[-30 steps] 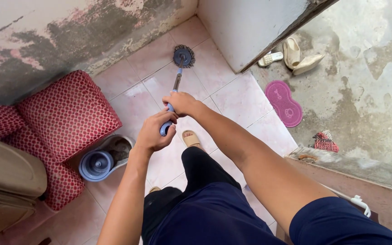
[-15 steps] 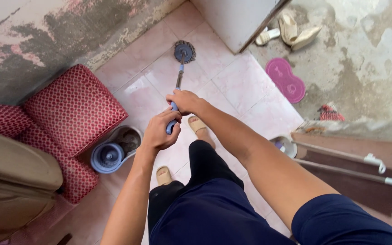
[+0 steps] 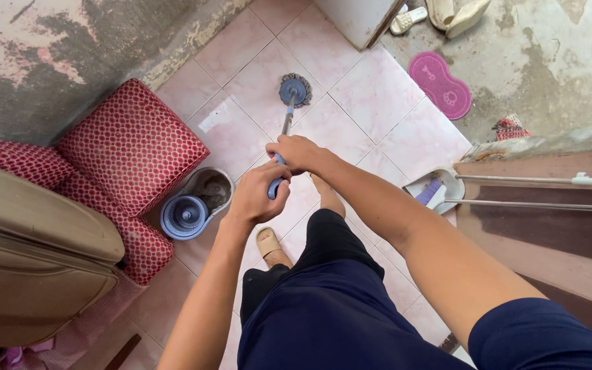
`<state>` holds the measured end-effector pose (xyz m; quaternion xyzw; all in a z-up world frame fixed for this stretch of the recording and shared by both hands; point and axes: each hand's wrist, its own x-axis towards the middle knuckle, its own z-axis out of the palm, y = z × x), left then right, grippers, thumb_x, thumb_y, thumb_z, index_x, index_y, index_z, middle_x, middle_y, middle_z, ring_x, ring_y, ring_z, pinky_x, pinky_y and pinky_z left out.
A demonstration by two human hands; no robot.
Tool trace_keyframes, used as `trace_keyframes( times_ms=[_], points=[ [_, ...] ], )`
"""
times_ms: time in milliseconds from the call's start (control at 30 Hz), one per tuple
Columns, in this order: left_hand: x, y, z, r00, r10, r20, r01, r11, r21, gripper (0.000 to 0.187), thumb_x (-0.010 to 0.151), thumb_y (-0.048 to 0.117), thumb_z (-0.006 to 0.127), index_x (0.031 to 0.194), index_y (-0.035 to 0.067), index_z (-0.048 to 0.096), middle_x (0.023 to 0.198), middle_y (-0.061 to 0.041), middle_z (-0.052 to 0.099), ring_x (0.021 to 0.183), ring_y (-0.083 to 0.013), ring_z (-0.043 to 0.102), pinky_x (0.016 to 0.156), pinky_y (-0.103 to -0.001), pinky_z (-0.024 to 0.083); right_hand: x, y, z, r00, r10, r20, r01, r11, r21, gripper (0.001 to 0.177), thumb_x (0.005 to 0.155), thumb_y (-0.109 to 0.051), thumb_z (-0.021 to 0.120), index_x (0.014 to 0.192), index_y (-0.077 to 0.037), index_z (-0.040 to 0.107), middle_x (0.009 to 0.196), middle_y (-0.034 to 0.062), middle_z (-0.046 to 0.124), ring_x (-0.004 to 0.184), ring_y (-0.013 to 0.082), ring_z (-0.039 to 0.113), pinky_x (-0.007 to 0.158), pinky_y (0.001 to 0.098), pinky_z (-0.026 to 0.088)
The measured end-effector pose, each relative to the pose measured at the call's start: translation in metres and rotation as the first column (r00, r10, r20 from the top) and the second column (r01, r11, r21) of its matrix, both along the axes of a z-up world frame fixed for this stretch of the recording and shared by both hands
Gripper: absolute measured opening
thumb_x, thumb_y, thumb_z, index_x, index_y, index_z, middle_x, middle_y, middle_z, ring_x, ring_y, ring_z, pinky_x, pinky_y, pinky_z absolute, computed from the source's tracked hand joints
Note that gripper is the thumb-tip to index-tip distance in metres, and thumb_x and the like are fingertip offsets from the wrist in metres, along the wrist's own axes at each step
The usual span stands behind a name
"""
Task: The person assembles a mop by connecting the handle sections and then dips the mop head into a bucket. They then move the mop across the tiled floor to clean the surface.
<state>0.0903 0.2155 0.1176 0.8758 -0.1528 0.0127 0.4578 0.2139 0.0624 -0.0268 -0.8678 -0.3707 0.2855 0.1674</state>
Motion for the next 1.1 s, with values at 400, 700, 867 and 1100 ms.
trace_keyframes(
  times_ms=[400, 700, 867, 1100],
  points=[
    [0.096, -0.013, -0.007, 0.990, 0.074, -0.120, -0.082, 0.995, -0.062, 0.011, 0.080, 0.010, 0.060, 0.087, 0.006, 0.067, 0.089, -0.016, 0.070, 0.086, -0.0397, 0.068, 0.082, -0.045, 0.055, 0.095, -0.006, -0.002, 1.000, -0.013, 0.019, 0.012, 0.998, 0.060, 0.041, 0.075, -0.030, 0.078, 0.111, -0.022, 0.063, 0.106, 0.0168, 0.060, 0.091, 0.0393, 0.066, 0.077, 0.0482, 0.053],
    [0.207, -0.038, -0.037, 0.994, 0.107, -0.025, -0.109, 0.987, -0.120, 0.010, 0.081, 0.005, 0.058, 0.088, 0.003, 0.064, 0.094, -0.014, 0.072, 0.114, -0.0429, 0.067, 0.098, -0.044, 0.054, 0.218, -0.029, -0.022, 0.996, 0.061, 0.065, -0.063, 0.998, 0.023, 0.034, 0.076, -0.027, 0.077, 0.108, -0.020, 0.066, 0.107, 0.0178, 0.061, 0.098, 0.0386, 0.065, 0.080, 0.0477, 0.054],
    [0.267, -0.061, -0.030, 0.984, 0.134, -0.117, -0.146, 0.984, -0.102, 0.012, 0.079, 0.006, 0.057, 0.088, 0.003, 0.066, 0.093, -0.013, 0.072, 0.103, -0.0392, 0.070, 0.102, -0.044, 0.053, 0.277, -0.047, -0.014, 0.997, 0.060, 0.054, -0.060, 0.998, 0.011, 0.035, 0.076, -0.024, 0.078, 0.108, -0.019, 0.066, 0.109, 0.0177, 0.060, 0.098, 0.0388, 0.065, 0.080, 0.0479, 0.054],
    [0.314, -0.085, -0.030, 0.985, 0.147, -0.087, -0.156, 0.983, -0.101, 0.012, 0.078, 0.007, 0.059, 0.087, 0.004, 0.065, 0.094, -0.011, 0.072, 0.105, -0.0383, 0.070, 0.096, -0.043, 0.054, 0.324, -0.070, -0.010, 0.999, 0.043, 0.030, -0.044, 0.998, 0.050, 0.039, 0.074, -0.021, 0.079, 0.110, -0.019, 0.066, 0.113, 0.0188, 0.058, 0.096, 0.0405, 0.065, 0.082, 0.0485, 0.053]
  ],
)
